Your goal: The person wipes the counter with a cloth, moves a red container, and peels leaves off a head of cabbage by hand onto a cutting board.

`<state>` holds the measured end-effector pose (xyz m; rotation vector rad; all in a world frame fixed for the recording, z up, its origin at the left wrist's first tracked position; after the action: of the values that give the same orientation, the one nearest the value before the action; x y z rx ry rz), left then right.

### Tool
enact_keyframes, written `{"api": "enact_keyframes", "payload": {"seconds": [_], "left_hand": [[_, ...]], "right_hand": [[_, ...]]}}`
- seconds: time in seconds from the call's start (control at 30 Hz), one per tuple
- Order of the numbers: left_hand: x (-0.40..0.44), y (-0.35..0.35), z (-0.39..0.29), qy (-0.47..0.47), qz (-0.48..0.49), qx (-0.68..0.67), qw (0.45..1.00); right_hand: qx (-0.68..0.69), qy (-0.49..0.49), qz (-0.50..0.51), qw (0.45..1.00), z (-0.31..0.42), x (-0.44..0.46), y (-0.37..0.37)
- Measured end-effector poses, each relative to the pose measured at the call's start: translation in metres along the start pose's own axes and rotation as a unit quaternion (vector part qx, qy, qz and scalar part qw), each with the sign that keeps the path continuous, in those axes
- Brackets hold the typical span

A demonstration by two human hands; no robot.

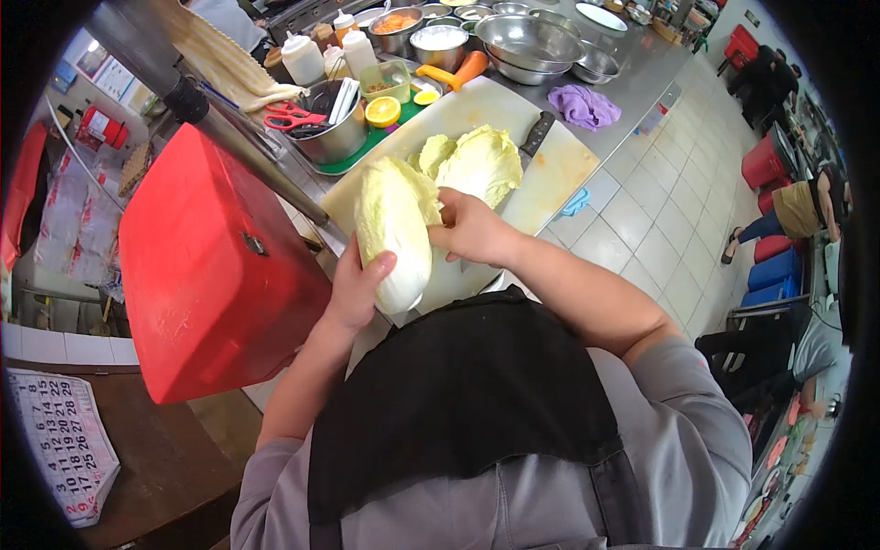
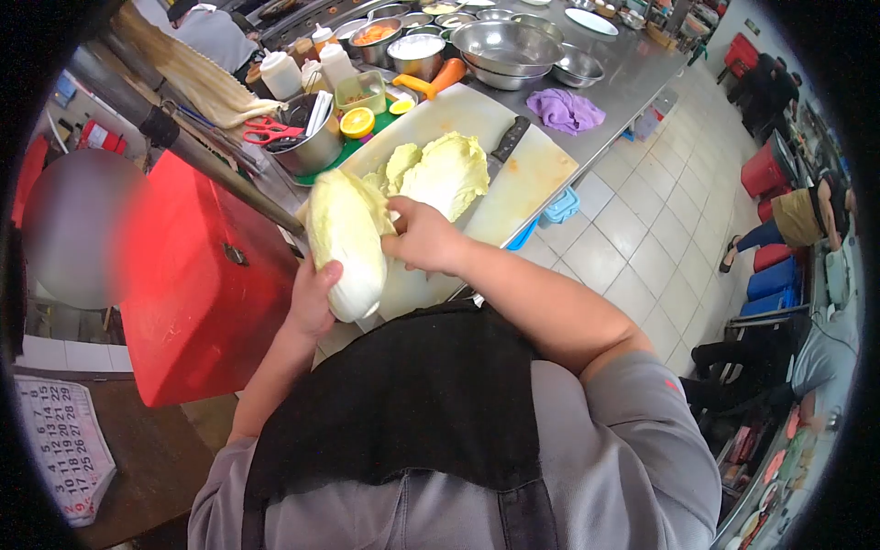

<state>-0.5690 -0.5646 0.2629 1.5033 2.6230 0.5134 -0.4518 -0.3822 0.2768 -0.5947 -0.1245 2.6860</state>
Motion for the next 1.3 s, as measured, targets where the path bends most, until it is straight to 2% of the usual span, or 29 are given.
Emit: {"api": "enact_keyframes", "payload": {"seconds": [0.07,0.13,0.17,0.23,0.3,0.4,0.43,0.53,0.6,0.7,0.8,0.9,1.3], "left_hand": [[0.008,-0.003,-0.010,-0.009,0.027,-0.075,0.997],[0.018,-0.006,-0.017,-0.029,0.035,-0.152,0.987],[0.023,-0.008,-0.016,-0.048,0.017,-0.139,0.989],[0.036,-0.004,-0.026,-0.009,-0.014,0.012,1.000],[0.038,0.002,-0.038,0.010,-0.021,0.184,0.983],[0.038,0.007,-0.023,0.065,0.002,0.296,0.953],[0.039,0.009,-0.022,0.031,-0.060,0.288,0.955],[0.044,0.011,-0.010,0.034,-0.095,0.161,0.982],[0.040,0.015,-0.004,0.081,-0.112,0.194,0.971],[0.035,0.022,-0.002,0.144,-0.127,0.218,0.957],[0.034,0.022,0.000,0.185,-0.125,0.219,0.950],[0.032,0.026,-0.003,0.197,-0.129,0.220,0.947],[0.033,0.028,0.002,0.202,-0.160,0.196,0.946]], "right_hand": [[0.059,0.052,0.102,0.992,0.014,-0.002,0.003],[0.143,0.063,0.131,0.979,0.018,-0.008,0.007],[0.185,0.068,0.146,0.970,0.019,-0.009,0.008],[0.217,0.074,0.114,0.967,0.015,-0.007,0.011],[0.208,0.056,0.071,0.974,0.013,-0.005,0.011],[0.143,0.021,0.015,0.989,0.014,-0.001,0.010],[0.135,0.021,0.008,0.991,0.017,-0.002,0.010],[0.156,0.035,0.022,0.987,0.021,-0.006,0.009],[0.185,0.045,0.035,0.981,0.021,-0.006,0.008],[0.284,0.132,0.174,0.933,0.021,-0.007,0.003],[0.317,0.133,0.212,0.915,0.014,-0.004,0.005],[0.314,0.104,0.195,0.923,0.012,-0.006,0.010],[0.328,0.090,0.143,0.930,0.007,-0.008,0.027]]}}
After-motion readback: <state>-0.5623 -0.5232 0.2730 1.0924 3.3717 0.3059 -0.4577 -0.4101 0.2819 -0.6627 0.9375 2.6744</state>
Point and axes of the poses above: each hand's wrist, its own x-axis towards the middle knuckle, its own y-axis out of the palm, z = x × y, the point moved 1 cm from there along x, towards the middle knuckle, and after that the axes turned 8 degrees about y, right-handed, at the moved point
